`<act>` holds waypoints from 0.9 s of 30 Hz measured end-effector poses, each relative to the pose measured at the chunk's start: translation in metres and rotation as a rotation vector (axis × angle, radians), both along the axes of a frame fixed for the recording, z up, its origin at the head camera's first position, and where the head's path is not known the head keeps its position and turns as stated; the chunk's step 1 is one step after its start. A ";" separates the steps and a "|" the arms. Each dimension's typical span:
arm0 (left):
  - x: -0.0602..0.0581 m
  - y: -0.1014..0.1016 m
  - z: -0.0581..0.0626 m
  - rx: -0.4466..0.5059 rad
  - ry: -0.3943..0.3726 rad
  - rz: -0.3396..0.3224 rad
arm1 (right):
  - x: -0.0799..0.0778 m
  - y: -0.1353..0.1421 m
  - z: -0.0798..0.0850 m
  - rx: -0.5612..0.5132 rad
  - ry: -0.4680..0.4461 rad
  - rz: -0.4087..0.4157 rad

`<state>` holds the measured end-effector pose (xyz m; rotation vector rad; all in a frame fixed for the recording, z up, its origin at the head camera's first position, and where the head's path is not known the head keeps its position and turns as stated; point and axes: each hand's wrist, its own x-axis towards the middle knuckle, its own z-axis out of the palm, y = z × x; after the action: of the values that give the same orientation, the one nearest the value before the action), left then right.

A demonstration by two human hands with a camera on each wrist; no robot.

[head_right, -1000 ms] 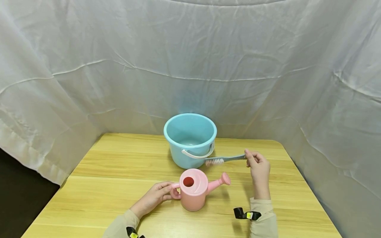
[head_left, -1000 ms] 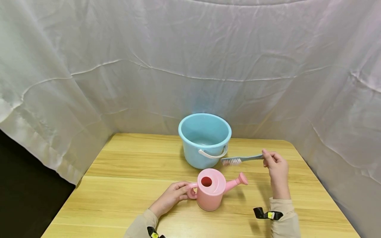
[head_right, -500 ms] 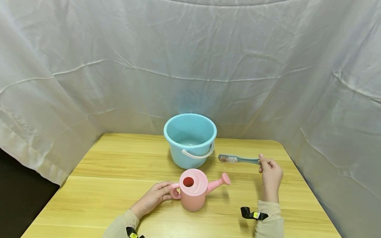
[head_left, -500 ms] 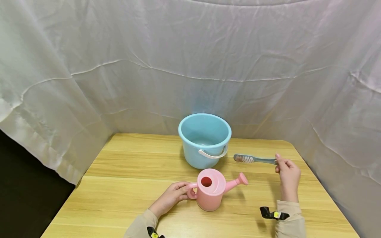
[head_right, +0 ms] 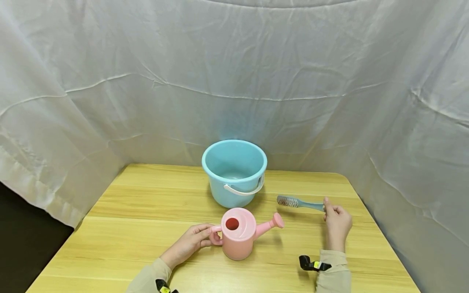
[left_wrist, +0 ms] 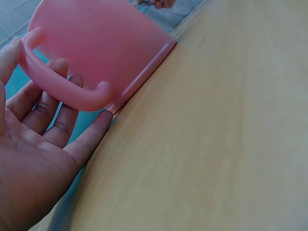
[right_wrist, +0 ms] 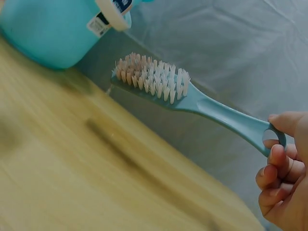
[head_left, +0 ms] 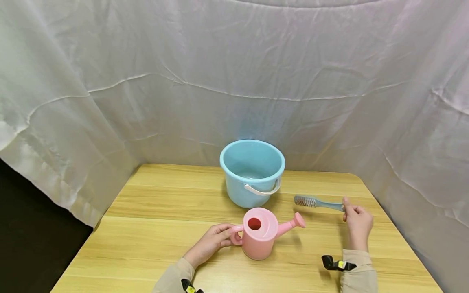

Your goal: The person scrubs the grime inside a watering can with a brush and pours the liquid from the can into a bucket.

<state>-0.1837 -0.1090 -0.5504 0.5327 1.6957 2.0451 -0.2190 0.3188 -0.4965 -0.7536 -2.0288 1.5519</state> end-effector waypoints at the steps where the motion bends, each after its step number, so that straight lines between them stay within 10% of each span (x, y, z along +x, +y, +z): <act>1: 0.000 0.000 0.000 0.000 0.001 0.001 | 0.000 0.001 -0.003 0.018 -0.021 -0.001; 27: 0.000 0.001 0.002 0.006 0.015 -0.001 | 0.003 0.016 -0.023 0.017 -0.188 0.081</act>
<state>-0.1837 -0.1076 -0.5482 0.5519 1.6978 2.0506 -0.2161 0.3350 -0.5193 -0.8486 -2.2305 1.5570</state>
